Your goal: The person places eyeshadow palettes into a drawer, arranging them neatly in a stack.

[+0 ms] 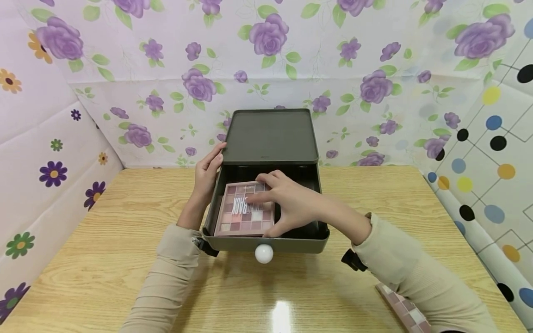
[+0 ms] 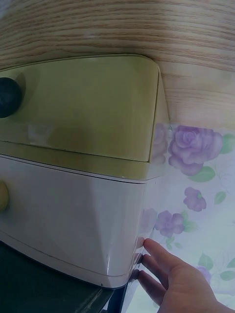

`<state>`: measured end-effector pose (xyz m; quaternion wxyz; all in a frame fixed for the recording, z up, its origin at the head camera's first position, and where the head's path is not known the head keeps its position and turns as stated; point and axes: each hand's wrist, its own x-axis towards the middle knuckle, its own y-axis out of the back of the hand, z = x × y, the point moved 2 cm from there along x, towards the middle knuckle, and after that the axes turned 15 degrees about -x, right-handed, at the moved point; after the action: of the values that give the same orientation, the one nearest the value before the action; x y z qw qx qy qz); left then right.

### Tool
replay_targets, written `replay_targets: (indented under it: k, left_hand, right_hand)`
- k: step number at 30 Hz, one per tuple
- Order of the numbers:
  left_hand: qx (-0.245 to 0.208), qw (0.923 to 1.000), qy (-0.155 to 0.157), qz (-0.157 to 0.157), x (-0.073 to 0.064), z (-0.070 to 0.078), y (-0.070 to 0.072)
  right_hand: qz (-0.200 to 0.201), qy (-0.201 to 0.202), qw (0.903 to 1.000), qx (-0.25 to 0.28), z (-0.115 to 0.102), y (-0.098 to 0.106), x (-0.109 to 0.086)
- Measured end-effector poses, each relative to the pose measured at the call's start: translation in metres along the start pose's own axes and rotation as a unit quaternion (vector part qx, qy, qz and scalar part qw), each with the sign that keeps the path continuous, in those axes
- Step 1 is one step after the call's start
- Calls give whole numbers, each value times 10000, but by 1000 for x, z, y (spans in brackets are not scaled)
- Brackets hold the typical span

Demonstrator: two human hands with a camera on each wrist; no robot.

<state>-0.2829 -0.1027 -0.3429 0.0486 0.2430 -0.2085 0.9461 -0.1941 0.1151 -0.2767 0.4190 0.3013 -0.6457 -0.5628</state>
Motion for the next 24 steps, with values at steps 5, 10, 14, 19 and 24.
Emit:
replay_targets:
  k: [5, 10, 14, 19, 24]
  left_hand:
    - [33, 10000, 50, 49, 0, -1, 0]
    - [45, 9999, 96, 68, -1, -1, 0]
    - [20, 10000, 72, 15, -1, 0, 0]
    - [2, 10000, 65, -11, -1, 1, -1]
    - [1, 10000, 77, -6, 0, 0, 0]
  right_hand:
    - [-348, -102, 9992, 151, 0, -4, 2]
    - [-487, -65, 9986, 213, 0, -5, 3]
    - [-571, 17, 9979, 292, -1, -6, 4]
    - [-646, 194, 9970, 372, -1, -8, 3]
    - [-678, 324, 9964, 384, -3, -9, 1]
